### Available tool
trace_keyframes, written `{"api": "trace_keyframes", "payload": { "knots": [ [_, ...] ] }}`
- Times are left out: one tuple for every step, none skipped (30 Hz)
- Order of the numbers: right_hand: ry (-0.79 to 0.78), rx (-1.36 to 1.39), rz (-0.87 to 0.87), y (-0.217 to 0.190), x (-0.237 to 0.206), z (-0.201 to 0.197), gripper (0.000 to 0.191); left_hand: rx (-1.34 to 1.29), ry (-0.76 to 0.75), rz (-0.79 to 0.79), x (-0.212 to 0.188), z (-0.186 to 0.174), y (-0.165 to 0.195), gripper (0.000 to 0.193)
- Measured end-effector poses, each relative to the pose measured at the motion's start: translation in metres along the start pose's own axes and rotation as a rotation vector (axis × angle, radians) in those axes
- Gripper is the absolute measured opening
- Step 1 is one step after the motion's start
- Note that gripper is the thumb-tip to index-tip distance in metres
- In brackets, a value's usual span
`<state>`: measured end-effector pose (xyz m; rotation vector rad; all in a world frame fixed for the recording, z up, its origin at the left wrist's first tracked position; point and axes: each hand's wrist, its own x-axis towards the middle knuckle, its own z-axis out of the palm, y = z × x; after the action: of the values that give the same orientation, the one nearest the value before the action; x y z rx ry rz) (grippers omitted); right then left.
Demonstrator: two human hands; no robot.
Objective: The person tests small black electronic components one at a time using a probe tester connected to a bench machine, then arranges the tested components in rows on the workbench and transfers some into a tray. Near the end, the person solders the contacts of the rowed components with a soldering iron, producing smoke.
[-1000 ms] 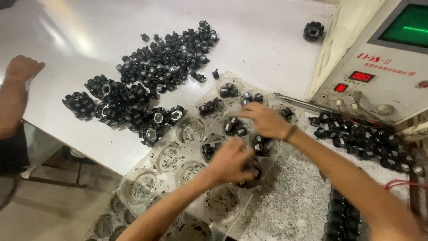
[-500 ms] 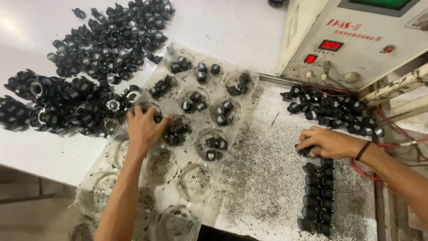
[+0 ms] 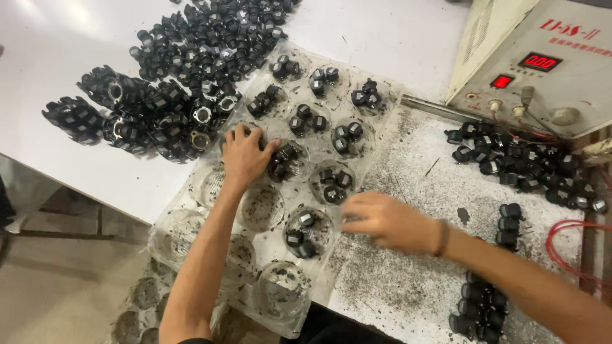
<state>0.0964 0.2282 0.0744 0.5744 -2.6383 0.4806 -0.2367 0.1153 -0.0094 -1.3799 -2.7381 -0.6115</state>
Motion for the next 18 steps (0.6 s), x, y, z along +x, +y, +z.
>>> {"api": "trace_keyframes", "payload": {
  "knots": [
    [-0.299,0.037,0.261,0.007,-0.027,-0.028,0.049,0.004,0.009,0.001,0.001,-0.001,0.0,0.051],
    [-0.631,0.074,0.529,0.009,-0.06,-0.055,0.059,0.005,0.011,0.001,0.002,-0.004,0.002,0.05],
    [-0.901,0.135,0.799,0.006,-0.092,-0.074,0.06,0.043,0.091,0.052,0.001,-0.007,0.009,0.052],
    [-0.997,0.247,0.852,-0.003,-0.122,-0.083,0.062,0.079,0.178,0.104,-0.005,-0.01,0.021,0.055],
    [-1.087,0.347,0.905,-0.014,-0.147,-0.084,0.063,0.112,0.278,0.157,-0.008,-0.017,0.034,0.057],
    [-1.009,0.335,0.908,-0.02,-0.166,-0.084,0.058,-0.01,0.166,0.196,-0.014,-0.022,0.056,0.055],
    [-0.935,0.329,0.908,-0.025,-0.179,-0.084,0.053,-0.131,0.046,0.233,-0.028,-0.021,0.088,0.053],
    [-0.865,0.335,0.909,-0.028,-0.186,-0.084,0.048,-0.151,-0.135,0.346,-0.052,-0.019,0.124,0.029],
    [-0.909,0.309,0.964,-0.028,-0.186,-0.082,0.047,-0.172,-0.285,0.573,-0.083,-0.013,0.164,0.022],
    [-0.947,0.276,1.016,-0.025,-0.178,-0.079,0.045,-0.353,-0.334,0.942,-0.118,-0.007,0.201,0.009],
    [-0.978,0.242,1.066,-0.019,-0.166,-0.079,0.044,-0.46,-0.283,1.202,-0.151,0.003,0.232,0.038],
    [-0.867,0.202,1.083,-0.009,-0.147,-0.077,0.042,-0.387,-0.386,1.289,-0.184,0.014,0.26,0.045],
    [-0.757,0.163,1.095,-0.001,-0.125,-0.075,0.04,-0.296,-0.438,1.369,-0.205,0.029,0.283,0.072],
    [-0.611,0.184,0.971,0.004,-0.1,-0.068,0.041,-0.337,-0.339,1.373,-0.221,0.044,0.298,0.083],
    [-0.467,0.2,0.843,0.008,-0.071,-0.052,0.043,-0.378,-0.234,1.372,-0.229,0.058,0.305,0.094],
    [-0.367,0.176,0.657,0.009,-0.04,-0.032,0.037,-0.372,-0.217,1.379,-0.235,0.07,0.308,0.087],
    [-0.281,0.159,0.443,0.008,-0.007,-0.003,0.041,-0.378,-0.219,1.404,-0.238,0.08,0.31,0.086],
    [-0.155,0.061,0.262,0.006,0.021,0.026,0.044,-0.38,-0.257,1.433,-0.238,0.087,0.31,0.085]
  ]
}}
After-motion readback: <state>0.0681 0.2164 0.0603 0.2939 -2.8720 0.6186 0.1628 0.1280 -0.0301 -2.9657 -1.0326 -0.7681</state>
